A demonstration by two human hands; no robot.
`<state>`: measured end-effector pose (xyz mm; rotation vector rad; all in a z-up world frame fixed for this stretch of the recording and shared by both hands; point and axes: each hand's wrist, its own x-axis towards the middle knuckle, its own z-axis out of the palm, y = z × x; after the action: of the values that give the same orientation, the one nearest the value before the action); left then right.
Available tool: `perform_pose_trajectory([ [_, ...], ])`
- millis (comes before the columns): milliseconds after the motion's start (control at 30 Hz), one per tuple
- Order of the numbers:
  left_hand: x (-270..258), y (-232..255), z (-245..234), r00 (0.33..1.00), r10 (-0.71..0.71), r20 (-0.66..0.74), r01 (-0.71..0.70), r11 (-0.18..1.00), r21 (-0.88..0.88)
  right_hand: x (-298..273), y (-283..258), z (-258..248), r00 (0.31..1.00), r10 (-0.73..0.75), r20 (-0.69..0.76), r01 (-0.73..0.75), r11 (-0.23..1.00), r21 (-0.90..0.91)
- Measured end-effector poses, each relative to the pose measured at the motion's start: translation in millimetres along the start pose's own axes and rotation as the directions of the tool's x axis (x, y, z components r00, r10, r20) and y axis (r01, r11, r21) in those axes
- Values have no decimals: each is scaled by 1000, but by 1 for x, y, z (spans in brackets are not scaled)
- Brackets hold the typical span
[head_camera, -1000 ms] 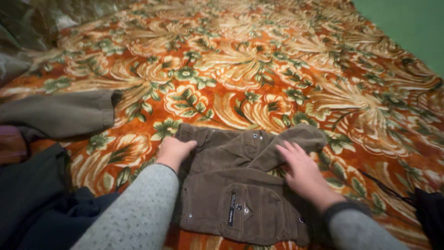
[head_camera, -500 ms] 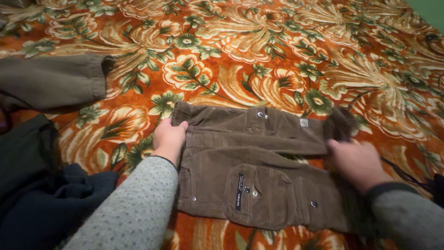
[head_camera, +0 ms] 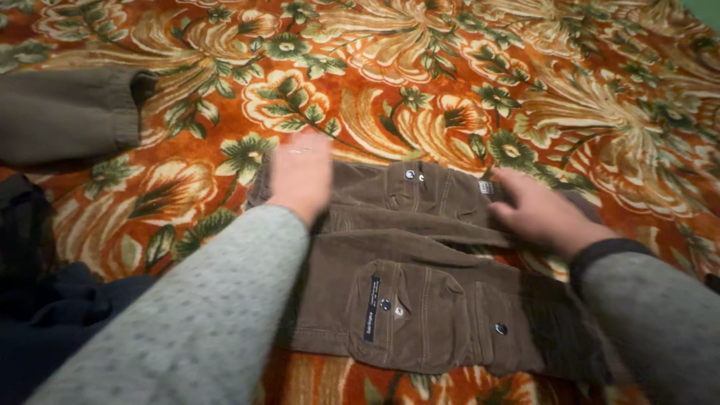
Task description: The person folds a black hoodie, a dark grey t-shirt, and brown cargo shorts on a bed with a floral-patterned sheet. Each item is smoothed, folded into a compact rectangle, and placed aside.
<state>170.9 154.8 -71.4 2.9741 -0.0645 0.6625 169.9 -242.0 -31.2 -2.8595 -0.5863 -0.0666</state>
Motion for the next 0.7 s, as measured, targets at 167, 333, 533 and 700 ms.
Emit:
perform_pose_trajectory([
  [167, 15, 42, 10, 976, 72, 206, -43, 989, -141, 32, -16, 50, 959, 251, 133, -243, 967, -72],
  [333, 10, 36, -12, 980, 138, 144, -121, 985, -124, 30, -15, 20, 938, 314, 149, -258, 916, -307],
  [533, -3, 26, -63, 924, 360, -129, -370, 926, -67, -29, -24, -51, 962, 267, -58, -267, 872, -411],
  [700, -21, 27, -116, 842, 407, -354, -426, 904, 24, -87, -5, -75, 937, 230, -262, -304, 906, -293],
])
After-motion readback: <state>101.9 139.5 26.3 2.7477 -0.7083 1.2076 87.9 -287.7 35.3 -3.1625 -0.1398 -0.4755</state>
